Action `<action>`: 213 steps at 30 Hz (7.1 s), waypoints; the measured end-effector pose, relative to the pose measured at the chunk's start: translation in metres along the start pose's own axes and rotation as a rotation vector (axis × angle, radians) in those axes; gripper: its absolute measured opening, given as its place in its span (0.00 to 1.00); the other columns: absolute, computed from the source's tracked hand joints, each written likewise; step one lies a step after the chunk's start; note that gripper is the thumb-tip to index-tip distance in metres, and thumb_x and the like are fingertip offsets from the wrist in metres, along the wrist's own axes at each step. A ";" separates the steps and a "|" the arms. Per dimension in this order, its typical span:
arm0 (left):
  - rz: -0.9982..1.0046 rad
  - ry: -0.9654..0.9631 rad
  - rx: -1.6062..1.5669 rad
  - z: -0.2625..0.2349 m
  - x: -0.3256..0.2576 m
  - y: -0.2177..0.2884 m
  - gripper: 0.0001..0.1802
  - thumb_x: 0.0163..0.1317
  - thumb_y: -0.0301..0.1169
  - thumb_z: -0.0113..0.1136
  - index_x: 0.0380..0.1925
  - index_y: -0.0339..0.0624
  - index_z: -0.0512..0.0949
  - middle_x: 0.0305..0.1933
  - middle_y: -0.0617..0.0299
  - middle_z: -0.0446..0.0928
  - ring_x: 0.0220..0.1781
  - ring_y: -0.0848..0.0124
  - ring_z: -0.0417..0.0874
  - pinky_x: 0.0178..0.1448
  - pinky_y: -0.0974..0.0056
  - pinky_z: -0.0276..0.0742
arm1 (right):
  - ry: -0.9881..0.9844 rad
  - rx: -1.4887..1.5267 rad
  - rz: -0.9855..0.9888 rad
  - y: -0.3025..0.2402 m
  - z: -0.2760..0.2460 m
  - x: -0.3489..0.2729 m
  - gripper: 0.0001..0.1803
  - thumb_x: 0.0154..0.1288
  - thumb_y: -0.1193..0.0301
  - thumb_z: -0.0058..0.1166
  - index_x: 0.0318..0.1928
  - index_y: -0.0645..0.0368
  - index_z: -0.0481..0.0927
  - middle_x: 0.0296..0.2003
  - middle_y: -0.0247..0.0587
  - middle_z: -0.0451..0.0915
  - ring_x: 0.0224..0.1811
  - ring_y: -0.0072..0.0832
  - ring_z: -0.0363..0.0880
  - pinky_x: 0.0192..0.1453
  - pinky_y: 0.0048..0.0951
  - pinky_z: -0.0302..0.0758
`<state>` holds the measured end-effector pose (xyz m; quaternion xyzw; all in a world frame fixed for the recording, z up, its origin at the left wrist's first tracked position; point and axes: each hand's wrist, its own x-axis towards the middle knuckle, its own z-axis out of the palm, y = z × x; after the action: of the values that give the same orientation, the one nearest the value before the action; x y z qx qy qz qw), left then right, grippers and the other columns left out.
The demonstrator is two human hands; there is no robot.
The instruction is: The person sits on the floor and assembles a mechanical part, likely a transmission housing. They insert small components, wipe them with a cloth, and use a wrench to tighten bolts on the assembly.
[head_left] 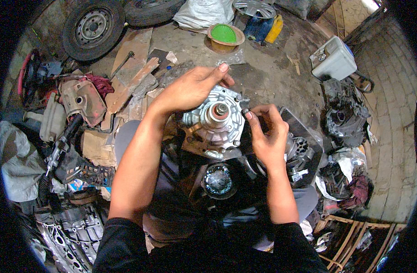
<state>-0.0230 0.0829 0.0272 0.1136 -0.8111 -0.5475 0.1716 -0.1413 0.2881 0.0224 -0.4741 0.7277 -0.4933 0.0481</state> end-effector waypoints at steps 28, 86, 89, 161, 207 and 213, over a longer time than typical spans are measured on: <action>0.973 0.807 0.225 0.030 -0.097 0.073 0.20 0.62 0.31 0.49 0.50 0.30 0.74 0.48 0.37 0.79 0.51 0.50 0.81 0.61 0.50 0.78 | -0.699 -0.202 0.979 0.105 -0.225 -0.197 0.14 0.64 0.65 0.60 0.41 0.63 0.86 0.35 0.45 0.88 0.40 0.35 0.85 0.50 0.35 0.78; -0.020 -1.243 0.450 0.342 -0.176 -0.153 0.31 0.70 0.58 0.46 0.43 0.39 0.79 0.41 0.40 0.82 0.45 0.41 0.83 0.49 0.41 0.79 | -0.463 -0.580 0.795 0.367 0.129 -0.546 0.24 0.64 0.54 0.46 0.54 0.52 0.81 0.58 0.56 0.77 0.73 0.51 0.60 0.71 0.76 0.40; -0.078 -1.308 0.484 0.344 -0.166 -0.139 0.31 0.70 0.58 0.46 0.44 0.40 0.80 0.41 0.40 0.82 0.46 0.41 0.83 0.50 0.42 0.79 | -0.323 -0.732 0.722 0.368 0.147 -0.545 0.25 0.64 0.53 0.48 0.55 0.55 0.79 0.56 0.54 0.78 0.61 0.48 0.70 0.64 0.57 0.59; -0.015 -1.147 0.265 0.372 -0.190 -0.178 0.24 0.69 0.51 0.54 0.47 0.39 0.77 0.38 0.44 0.82 0.43 0.47 0.84 0.48 0.46 0.80 | -0.517 0.797 1.422 0.231 -0.094 -0.397 0.09 0.61 0.78 0.60 0.42 0.69 0.80 0.33 0.53 0.84 0.33 0.35 0.85 0.38 0.38 0.84; 0.490 -0.357 -0.003 0.214 -0.120 0.082 0.26 0.66 0.40 0.61 0.62 0.45 0.74 0.38 0.55 0.83 0.40 0.54 0.85 0.48 0.50 0.80 | 0.610 0.566 0.435 -0.024 -0.139 -0.213 0.16 0.74 0.58 0.53 0.43 0.61 0.76 0.24 0.31 0.69 0.27 0.24 0.70 0.32 0.28 0.70; 0.789 -0.008 0.077 0.101 -0.095 0.121 0.13 0.64 0.37 0.63 0.42 0.41 0.84 0.31 0.59 0.82 0.30 0.61 0.82 0.37 0.60 0.77 | 0.316 0.257 0.535 -0.045 -0.138 -0.180 0.14 0.67 0.72 0.57 0.49 0.67 0.82 0.36 0.38 0.80 0.32 0.21 0.74 0.34 0.25 0.71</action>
<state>0.0233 0.2494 0.0900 -0.2027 -0.8129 -0.4092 0.3615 -0.0887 0.5109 0.0551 -0.1741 0.7566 -0.6184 0.1218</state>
